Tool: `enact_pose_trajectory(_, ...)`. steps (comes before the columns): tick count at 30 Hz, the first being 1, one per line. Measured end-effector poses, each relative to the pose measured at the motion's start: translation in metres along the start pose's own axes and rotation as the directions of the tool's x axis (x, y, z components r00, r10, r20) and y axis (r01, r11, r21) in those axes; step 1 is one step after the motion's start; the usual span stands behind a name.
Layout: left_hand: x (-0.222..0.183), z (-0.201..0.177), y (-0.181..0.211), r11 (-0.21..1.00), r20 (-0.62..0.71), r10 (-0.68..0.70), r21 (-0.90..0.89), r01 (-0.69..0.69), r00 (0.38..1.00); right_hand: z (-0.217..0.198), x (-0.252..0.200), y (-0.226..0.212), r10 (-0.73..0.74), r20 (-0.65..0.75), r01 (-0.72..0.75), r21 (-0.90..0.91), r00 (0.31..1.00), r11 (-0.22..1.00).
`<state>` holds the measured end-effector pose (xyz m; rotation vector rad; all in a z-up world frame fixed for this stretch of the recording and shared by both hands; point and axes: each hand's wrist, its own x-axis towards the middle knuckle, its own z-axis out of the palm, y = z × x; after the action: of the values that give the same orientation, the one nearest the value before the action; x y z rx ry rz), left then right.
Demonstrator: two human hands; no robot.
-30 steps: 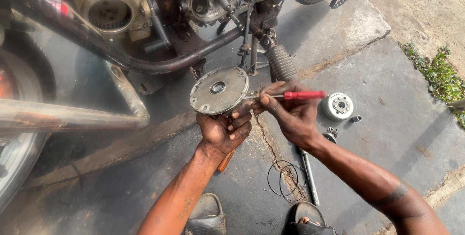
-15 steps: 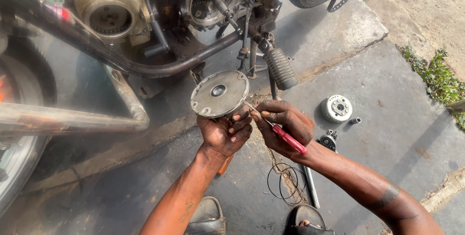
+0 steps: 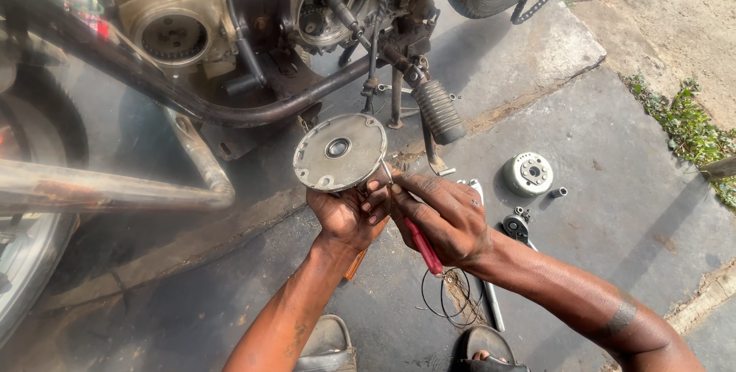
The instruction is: Repairing and assembling motorcycle engine components, specifically working on the stator or flywheel assembly.
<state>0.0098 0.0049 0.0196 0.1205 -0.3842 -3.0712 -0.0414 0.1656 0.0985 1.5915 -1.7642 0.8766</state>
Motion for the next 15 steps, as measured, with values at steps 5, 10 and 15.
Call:
enact_pose_trajectory(5, -0.001, -0.005, -0.003, 0.999, 0.031, 0.03, 0.032, -0.031, 0.999, -0.012, 0.011, -0.009, -0.044, 0.103, 0.056, -0.114, 0.994, 0.992)
enact_pose_trajectory(10, -0.001, -0.003, -0.006, 0.997, 0.044, 0.046, 0.064, -0.049, 0.998, -0.014, 0.009, -0.007, -0.043, 0.15, 0.064, -0.137, 0.988, 0.989)
enact_pose_trajectory(15, -0.003, 0.008, -0.009, 0.999, 0.018, 0.018, 0.028, -0.018, 1.0, -0.011, 0.002, 0.002, -0.012, 0.058, 0.014, -0.035, 0.998, 0.999)
